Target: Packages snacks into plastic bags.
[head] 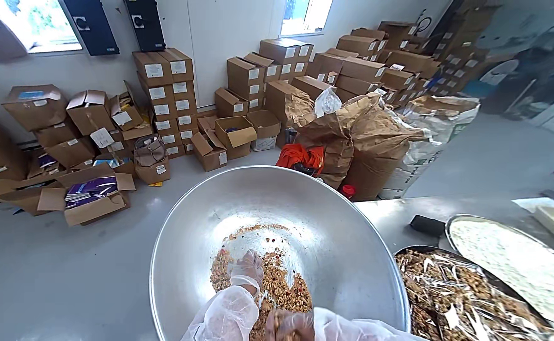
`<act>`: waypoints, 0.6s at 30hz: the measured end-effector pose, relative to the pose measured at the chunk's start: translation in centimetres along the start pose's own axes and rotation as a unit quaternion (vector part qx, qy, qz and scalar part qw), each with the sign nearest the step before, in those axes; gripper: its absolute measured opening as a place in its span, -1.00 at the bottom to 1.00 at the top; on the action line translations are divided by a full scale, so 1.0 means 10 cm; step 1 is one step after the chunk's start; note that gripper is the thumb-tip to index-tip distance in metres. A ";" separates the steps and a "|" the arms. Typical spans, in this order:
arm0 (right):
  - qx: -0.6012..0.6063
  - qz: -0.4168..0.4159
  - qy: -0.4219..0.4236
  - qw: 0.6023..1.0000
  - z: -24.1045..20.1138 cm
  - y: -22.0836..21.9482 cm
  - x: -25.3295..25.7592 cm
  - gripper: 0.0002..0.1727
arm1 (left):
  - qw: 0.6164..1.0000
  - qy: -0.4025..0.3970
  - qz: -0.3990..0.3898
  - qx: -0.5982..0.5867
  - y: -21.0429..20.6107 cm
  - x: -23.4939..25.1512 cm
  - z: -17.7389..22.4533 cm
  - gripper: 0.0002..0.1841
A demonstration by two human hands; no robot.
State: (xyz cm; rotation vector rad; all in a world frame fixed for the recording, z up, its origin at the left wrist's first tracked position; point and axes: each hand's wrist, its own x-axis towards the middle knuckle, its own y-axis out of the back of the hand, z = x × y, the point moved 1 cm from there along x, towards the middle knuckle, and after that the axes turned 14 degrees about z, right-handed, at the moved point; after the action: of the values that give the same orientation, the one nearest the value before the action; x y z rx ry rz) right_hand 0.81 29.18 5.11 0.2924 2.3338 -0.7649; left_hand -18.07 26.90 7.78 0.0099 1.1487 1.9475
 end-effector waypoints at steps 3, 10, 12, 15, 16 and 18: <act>0.118 0.044 0.061 0.990 -0.45 0.15 -0.02 -0.81 | 0.999 -0.036 -0.010 0.033 -0.05 0.00 0.03 -0.64; 0.166 0.406 -0.005 0.899 -1.19 -0.26 0.07 -0.76 | 0.996 -0.037 0.056 -0.063 -0.16 -0.11 0.13 -0.66; 0.126 0.410 0.004 0.903 -1.22 -0.21 0.15 -0.77 | 0.997 -0.044 0.059 -0.003 -0.08 -0.13 0.17 -0.57; 0.050 0.393 0.014 0.918 -1.23 -0.09 0.24 -0.74 | 0.998 -0.011 0.055 -0.021 -0.11 -0.09 0.10 -0.59; 0.023 0.391 0.015 0.920 -1.23 -0.05 0.28 -0.73 | 0.999 -0.005 0.049 -0.018 -0.13 -0.06 0.08 -0.57; -0.029 0.384 0.009 0.923 -1.25 -0.01 0.31 -0.67 | 0.999 0.005 0.031 -0.016 -0.14 -0.02 0.04 -0.56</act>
State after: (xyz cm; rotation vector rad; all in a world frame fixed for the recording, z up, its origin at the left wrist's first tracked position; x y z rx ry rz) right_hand -8.09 36.57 10.80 1.1048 1.9915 -0.2930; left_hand -16.82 27.35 7.12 0.0189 1.1354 2.0229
